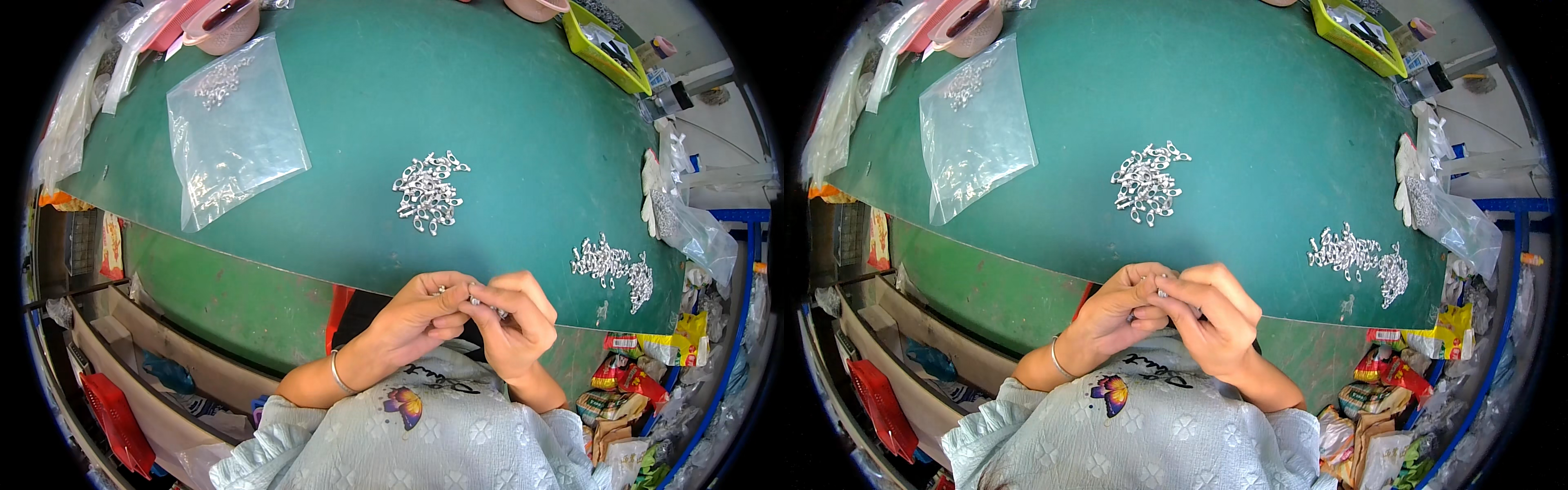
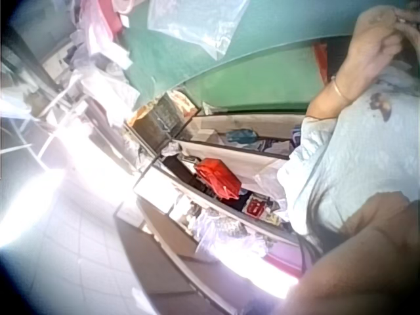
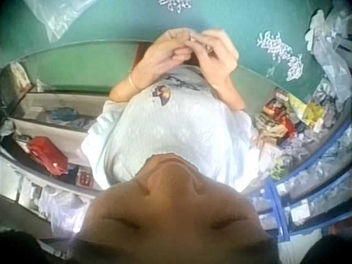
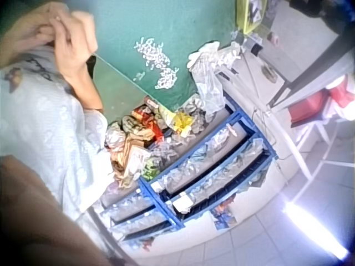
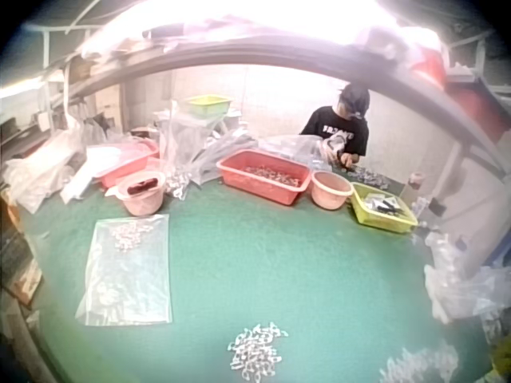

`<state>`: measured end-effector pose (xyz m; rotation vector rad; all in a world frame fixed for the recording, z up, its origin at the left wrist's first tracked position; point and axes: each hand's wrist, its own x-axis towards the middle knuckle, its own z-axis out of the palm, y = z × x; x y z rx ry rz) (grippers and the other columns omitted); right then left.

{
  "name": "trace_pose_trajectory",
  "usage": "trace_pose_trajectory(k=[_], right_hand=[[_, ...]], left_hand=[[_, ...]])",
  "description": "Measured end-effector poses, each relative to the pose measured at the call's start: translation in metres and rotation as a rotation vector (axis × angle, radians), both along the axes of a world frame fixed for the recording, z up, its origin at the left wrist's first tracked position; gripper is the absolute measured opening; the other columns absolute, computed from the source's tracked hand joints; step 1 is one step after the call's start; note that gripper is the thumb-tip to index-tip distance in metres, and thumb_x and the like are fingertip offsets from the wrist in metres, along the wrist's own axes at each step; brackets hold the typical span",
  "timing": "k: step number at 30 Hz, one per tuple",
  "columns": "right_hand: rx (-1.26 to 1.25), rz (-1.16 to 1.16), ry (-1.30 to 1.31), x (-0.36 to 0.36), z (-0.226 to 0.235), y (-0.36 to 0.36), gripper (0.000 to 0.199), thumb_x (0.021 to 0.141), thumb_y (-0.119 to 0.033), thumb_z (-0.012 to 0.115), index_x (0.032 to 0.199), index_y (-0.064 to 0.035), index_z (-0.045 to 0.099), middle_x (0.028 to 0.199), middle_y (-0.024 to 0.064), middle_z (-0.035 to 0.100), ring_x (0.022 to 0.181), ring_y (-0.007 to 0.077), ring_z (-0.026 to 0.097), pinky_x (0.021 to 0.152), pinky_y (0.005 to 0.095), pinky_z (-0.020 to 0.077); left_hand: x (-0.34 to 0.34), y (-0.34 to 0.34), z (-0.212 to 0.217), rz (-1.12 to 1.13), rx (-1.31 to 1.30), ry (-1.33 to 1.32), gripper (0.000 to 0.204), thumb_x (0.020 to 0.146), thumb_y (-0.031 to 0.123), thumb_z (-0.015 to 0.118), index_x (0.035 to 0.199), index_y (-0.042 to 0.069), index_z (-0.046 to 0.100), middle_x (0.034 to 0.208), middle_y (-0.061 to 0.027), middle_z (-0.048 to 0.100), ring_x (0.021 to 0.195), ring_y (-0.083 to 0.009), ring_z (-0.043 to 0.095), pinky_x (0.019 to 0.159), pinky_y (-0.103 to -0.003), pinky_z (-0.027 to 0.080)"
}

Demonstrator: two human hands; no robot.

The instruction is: The person repeatedly picks up small silver metal components from a green table and joins them by hand. They place the assembled pieces into a growing pile on the table. The task continues throughout the clip with no visible tools or containers used.

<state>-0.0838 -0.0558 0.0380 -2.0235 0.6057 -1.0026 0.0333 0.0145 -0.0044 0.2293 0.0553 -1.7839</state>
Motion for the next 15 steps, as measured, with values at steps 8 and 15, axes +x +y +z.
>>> trace_pose_trajectory(k=[8, 15], right_hand=[[-0.021, 0.002, 0.001, 0.0, 0.0, -0.001, 0.026, 0.062, 0.01, 0.072, 0.086, 0.0042, 0.064, 0.074, 0.0096, 0.057, 0.058, 0.0121, 0.052, 0.049, 0.0219, 0.0419], [0.143, -0.122, 0.002, -0.005, -0.013, -0.023, 0.028, 0.067, 0.005, 0.065, 0.095, 0.0031, 0.063, 0.061, 0.0006, 0.044, 0.054, 0.0078, 0.038, 0.047, 0.0232, 0.0302]], left_hand=[[-0.001, -0.002, -0.001, 0.0, -0.015, -0.04, 0.02, 0.088, 0.018, 0.055, 0.096, 0.0, 0.059, 0.07, 0.0033, 0.048, 0.053, -0.0018, 0.031, 0.045, -0.015, 0.025], [0.002, -0.004, -0.002, 0.163, 0.028, -0.042, 0.016, 0.089, 0.018, 0.051, 0.093, 0.002, 0.052, 0.084, -0.0043, 0.049, 0.066, -0.0072, 0.042, 0.049, -0.017, 0.033]])
